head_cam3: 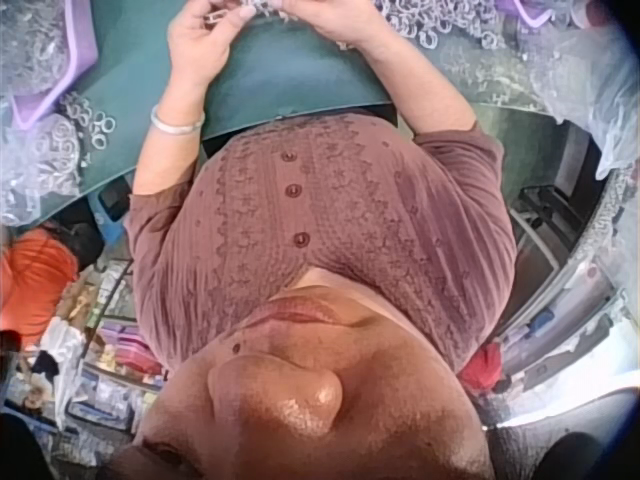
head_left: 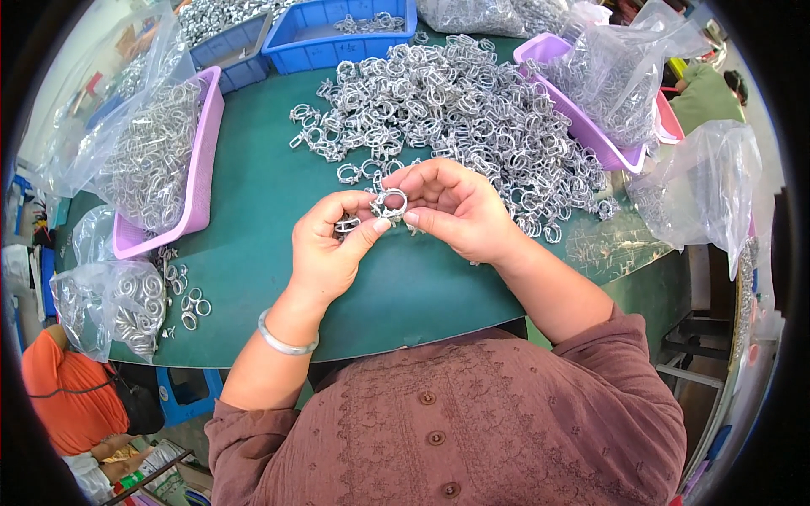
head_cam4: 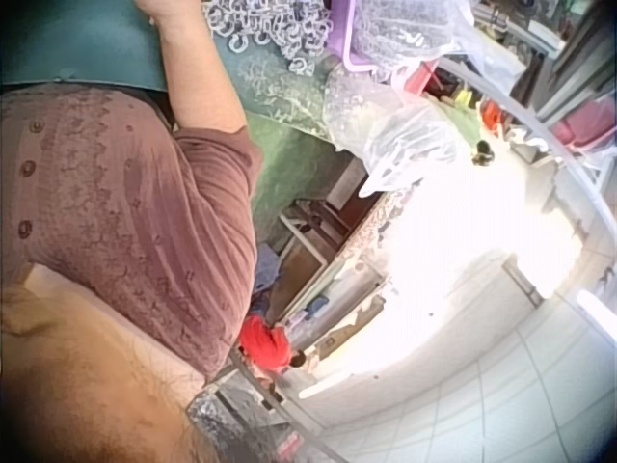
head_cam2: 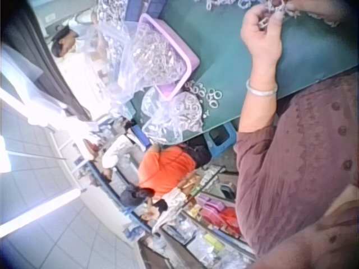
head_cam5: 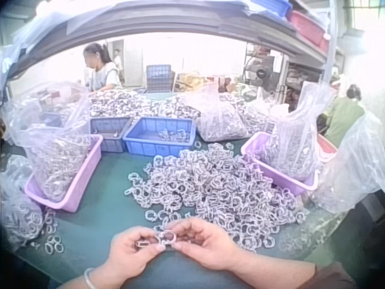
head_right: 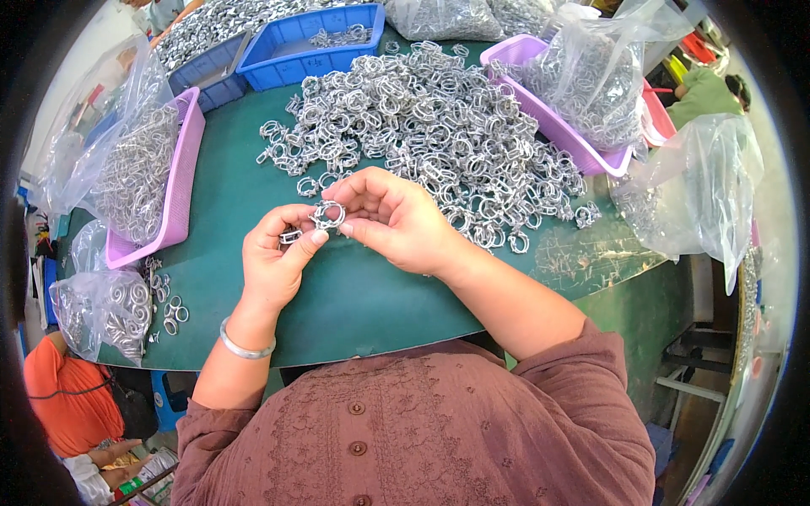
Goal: The person assembles metal clips by hand, connecting individual metal components together from a pile on the workbench and placing completed pieces into bags.
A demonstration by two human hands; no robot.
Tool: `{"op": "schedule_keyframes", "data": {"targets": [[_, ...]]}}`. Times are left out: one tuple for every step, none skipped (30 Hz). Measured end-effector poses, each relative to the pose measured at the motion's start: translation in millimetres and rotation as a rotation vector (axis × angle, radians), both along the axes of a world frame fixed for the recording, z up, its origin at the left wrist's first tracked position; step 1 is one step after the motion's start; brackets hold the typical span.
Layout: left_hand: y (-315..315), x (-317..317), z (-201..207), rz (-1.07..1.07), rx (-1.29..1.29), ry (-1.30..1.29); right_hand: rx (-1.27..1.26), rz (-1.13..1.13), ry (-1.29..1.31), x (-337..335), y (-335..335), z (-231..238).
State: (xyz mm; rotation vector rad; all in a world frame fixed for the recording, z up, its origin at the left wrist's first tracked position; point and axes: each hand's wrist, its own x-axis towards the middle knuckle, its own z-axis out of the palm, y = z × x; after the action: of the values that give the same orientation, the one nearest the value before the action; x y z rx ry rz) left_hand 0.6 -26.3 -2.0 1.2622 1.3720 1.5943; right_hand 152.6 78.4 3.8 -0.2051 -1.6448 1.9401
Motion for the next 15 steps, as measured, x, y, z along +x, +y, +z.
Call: {"op": "schedule_keyframes", "data": {"targets": [[-0.1,-0.5,-0.5,0.002,0.000,0.000,0.000,0.002,0.000,-0.3,-0.5,1.0],[0.2,-1.3,-1.7,0.005,0.032,0.053,0.004,-0.002,-0.007,-0.4,-1.3,3.0],[0.3,-2.0,-2.9,0.009,0.065,0.107,0.008,-0.006,-0.013,-0.6,-1.8,4.2],[0.3,-2.0,-4.0,0.007,0.064,0.106,0.008,-0.007,-0.014,-0.4,-2.2,4.3],[0.3,-2.0,-5.0,0.012,0.078,0.119,0.003,-0.013,-0.008,-0.5,-2.6,4.3],[0.4,-1.8,-5.9,0.016,0.091,0.132,-0.001,-0.019,-0.002,-0.3,-3.0,4.3],[0.8,-2.0,-6.5,0.016,0.092,0.132,-0.001,-0.019,-0.001,-0.3,-2.9,5.2],[1.2,-2.2,-6.9,0.019,0.099,0.136,0.010,-0.023,-0.017,-0.3,-2.9,6.6],[1.4,-2.5,-7.3,0.021,0.107,0.139,0.021,-0.027,-0.032,-0.4,-2.9,7.5],[1.6,-2.6,-7.9,0.021,0.107,0.139,0.021,-0.028,-0.032,-0.4,-2.8,7.9],[1.5,-2.8,-8.5,0.024,0.111,0.153,0.020,-0.034,-0.042,-0.5,-2.8,8.1],[1.6,-3.0,-8.7,0.028,0.115,0.166,0.020,-0.040,-0.052,-0.7,-2.7,8.3],[2.1,-2.2,-8.3,0.027,0.115,0.167,0.020,-0.040,-0.051,-0.4,-2.0,7.7],[2.9,-0.7,-7.5,0.050,0.123,0.142,0.029,-0.030,-0.053,0.1,-0.8,6.7],[3.5,0.1,-6.9,0.072,0.130,0.118,0.038,-0.019,-0.054,0.3,-0.1,6.2]]}}
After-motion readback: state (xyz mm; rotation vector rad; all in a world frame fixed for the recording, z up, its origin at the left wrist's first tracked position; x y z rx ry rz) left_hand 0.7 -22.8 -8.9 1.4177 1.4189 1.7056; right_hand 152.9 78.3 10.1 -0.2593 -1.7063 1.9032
